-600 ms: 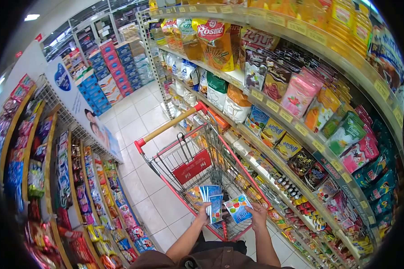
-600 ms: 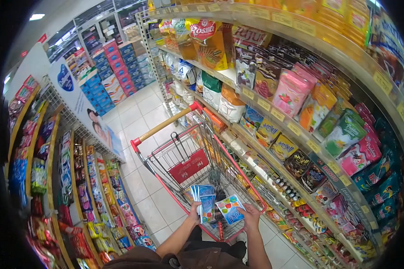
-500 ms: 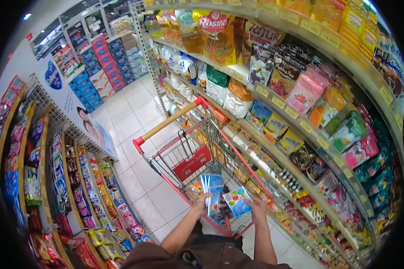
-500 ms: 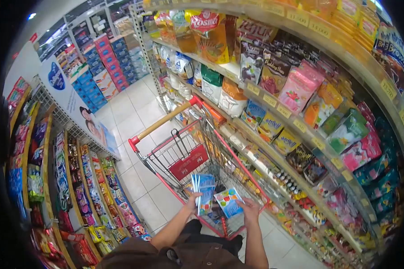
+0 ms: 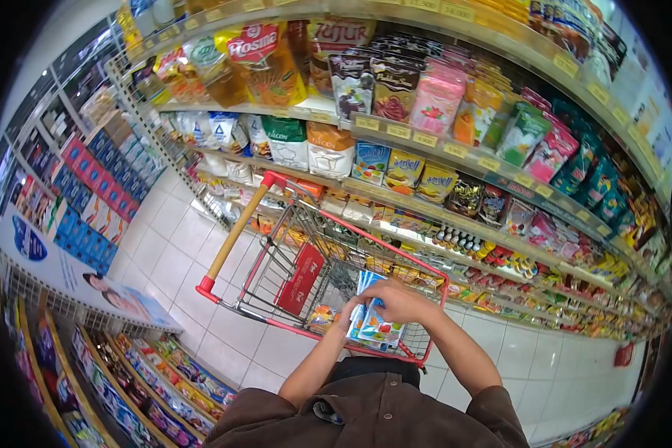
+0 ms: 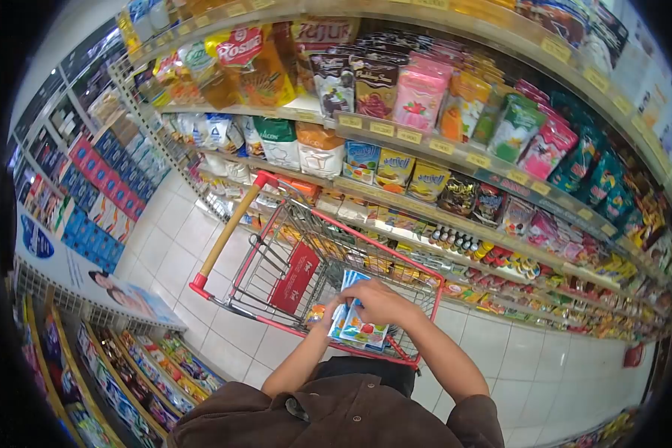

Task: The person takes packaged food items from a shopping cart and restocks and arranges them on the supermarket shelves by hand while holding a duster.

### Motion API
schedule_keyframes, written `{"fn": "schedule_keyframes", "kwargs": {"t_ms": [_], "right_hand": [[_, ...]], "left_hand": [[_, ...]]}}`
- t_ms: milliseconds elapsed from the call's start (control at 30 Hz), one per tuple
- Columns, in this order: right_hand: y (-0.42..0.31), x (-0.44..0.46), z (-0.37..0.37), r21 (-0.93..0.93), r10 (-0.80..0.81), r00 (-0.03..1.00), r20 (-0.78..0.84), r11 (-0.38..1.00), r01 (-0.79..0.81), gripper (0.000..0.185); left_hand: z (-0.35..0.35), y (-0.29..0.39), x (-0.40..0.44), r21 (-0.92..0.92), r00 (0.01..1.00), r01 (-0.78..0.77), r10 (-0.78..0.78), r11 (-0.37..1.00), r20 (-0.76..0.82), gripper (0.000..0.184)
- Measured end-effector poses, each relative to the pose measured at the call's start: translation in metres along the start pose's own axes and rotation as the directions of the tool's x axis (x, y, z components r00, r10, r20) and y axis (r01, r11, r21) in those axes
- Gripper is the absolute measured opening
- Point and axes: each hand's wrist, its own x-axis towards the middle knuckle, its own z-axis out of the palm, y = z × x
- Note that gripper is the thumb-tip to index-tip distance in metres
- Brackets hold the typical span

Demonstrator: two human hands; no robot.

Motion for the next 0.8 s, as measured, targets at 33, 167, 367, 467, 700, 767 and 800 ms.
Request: {"fn": "schedule_keyframes", "kwargs": {"t_ms": [33,167,367,467,700,767,800], "right_hand": [[-0.003,0.001,0.004,0.004,0.013,1.0,-0.017,1.0,-0.013,0.03],[0.0,0.0,0.022,0.129,0.056,0.984,-0.171,0.991,-0.034,0.035],[0.065,-0.044,0.073,0.548,0.514,0.505,-0.693,0.831,-0.095,0.028],[0.114,-0.092,0.136,0.23,0.815,0.444,-0.372,0.545,-0.806,0.042],[0.134,-0.118,0.204,0.023,0.938,0.342,-0.052,0.344,-0.939,0.041],[0.118,-0.108,0.18,0.066,0.94,0.315,-0.133,0.325,-0.943,0.04],[0.114,-0.108,0.172,0.024,0.913,0.381,-0.146,0.388,-0.921,0.039]], "left_hand": [[0.005,0.002,-0.002,-0.063,0.995,-0.096,0.096,0.993,0.0,0.057],[-0.004,0.009,-0.003,-0.161,0.993,-0.056,0.072,0.985,0.093,0.057],[-0.019,0.007,-0.007,-0.326,0.911,0.16,-0.012,0.932,0.413,0.073],[-0.022,0.007,-0.006,-0.27,0.978,-0.031,0.085,0.962,0.192,0.085],[-0.037,0.039,-0.021,-0.186,0.961,-0.255,0.271,0.949,0.064,0.082],[-0.044,0.046,-0.022,-0.18,0.945,-0.32,0.326,0.93,0.005,0.074],[-0.037,0.052,-0.029,-0.134,0.933,-0.359,0.357,0.924,-0.038,0.074]]}}
